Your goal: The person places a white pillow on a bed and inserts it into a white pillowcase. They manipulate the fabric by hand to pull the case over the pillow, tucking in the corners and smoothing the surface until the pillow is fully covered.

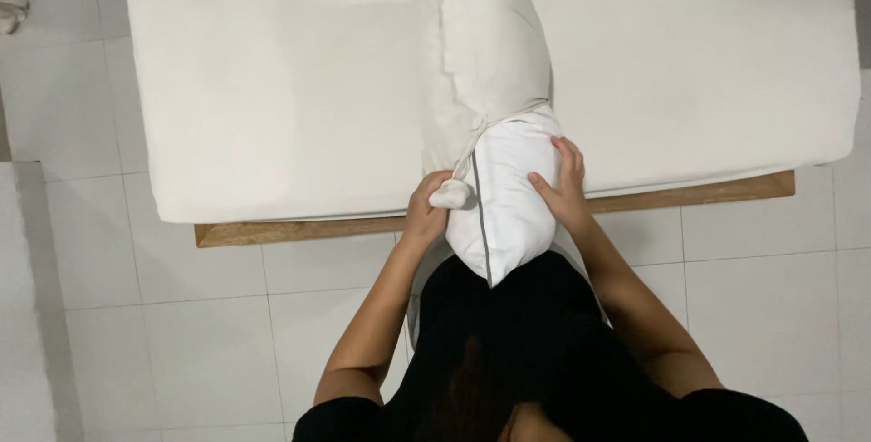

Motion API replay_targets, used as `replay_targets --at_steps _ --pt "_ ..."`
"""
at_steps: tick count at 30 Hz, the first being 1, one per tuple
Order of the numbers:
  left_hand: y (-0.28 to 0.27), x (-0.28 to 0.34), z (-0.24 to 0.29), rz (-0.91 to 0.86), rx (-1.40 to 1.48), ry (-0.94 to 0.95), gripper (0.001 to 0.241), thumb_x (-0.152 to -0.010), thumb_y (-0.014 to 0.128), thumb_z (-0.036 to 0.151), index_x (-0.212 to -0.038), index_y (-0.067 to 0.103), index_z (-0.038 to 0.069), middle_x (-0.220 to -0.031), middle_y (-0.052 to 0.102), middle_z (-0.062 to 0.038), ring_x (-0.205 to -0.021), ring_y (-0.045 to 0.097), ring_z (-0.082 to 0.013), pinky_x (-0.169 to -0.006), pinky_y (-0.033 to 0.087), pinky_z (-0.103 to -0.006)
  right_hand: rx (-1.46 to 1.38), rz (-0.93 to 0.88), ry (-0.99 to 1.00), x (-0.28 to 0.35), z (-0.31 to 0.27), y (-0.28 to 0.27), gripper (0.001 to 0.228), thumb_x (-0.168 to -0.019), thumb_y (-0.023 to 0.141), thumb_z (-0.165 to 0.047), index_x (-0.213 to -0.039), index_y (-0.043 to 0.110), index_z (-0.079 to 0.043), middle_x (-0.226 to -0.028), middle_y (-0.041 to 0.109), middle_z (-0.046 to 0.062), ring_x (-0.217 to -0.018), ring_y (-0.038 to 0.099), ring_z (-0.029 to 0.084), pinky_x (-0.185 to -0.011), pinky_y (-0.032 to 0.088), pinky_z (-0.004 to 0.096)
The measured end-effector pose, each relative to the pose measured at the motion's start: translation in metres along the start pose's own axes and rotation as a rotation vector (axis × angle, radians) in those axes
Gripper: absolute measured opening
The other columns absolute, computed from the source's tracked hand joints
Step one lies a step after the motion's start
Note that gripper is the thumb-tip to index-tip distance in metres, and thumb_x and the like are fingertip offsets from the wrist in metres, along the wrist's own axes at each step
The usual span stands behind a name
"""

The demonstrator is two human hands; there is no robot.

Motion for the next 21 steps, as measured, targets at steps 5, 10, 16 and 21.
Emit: replay_targets --at_steps 5,10,16,21 --pt "-0.052 0.029 -0.062 -0.400 0.076 -0.800 0.048 -0.083 0.073 0.023 -0.127 0.068 0.004 -0.120 0.074 -0.015 -0.115 0.068 -0.0279 -0.101 0.052 -0.0382 -0.110 -0.027 0.114 0.001 0.032 0.032 0.082 -0.098 0.070 -0.038 -0.158 0.030 0.001 -0.161 0.029 0.026 -0.148 0.028 0.043 -0.121 0.023 0.050" --pt "-0.092 -0.049 -0.015 -0.113 -0.039 -0.263 0.074 -0.093 0.078 0.036 -0.153 0.048 0.005 -0.161 0.040 -0.017 -0.146 0.044 -0.0376 -0.119 0.038 -0.0468 -0.142 -0.242 0.129 -0.028 -0.015 0.048 0.046 -0.100 0.066 -0.032 -0.136 0.058 -0.004 -0.145 0.052 0.017 -0.134 0.049 0.031 -0.116 0.038 0.042" --pt "-0.068 -0.086 -0.085 0.125 -0.591 -0.433 0.031 -0.088 0.068 0.020 -0.118 0.064 0.014 -0.113 0.069 -0.012 -0.108 0.065 -0.0349 -0.089 0.053 -0.0480 -0.199 -0.322 0.215 -0.055 -0.020 0.120 0.025 -0.099 0.065 -0.023 -0.120 0.064 -0.009 -0.125 0.060 0.007 -0.114 0.064 0.024 -0.102 0.052 0.036" --pt "-0.068 -0.076 -0.067 0.196 -0.570 -0.351 0.022 -0.079 0.071 0.021 -0.096 0.062 0.011 -0.092 0.068 -0.011 -0.091 0.065 -0.0342 -0.075 0.050 -0.0496 0.160 -0.051 -0.104 -0.109 -0.089 0.137 0.032 -0.084 0.074 -0.012 -0.115 0.064 -0.010 -0.118 0.059 0.011 -0.111 0.058 0.033 -0.096 0.045 0.045"
Point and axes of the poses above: each hand's wrist, its own x-axis away from the middle knuckle, its own y-axis out of the palm, z = x × y, the point moved 9 cm from there along -x, towards the middle knuckle
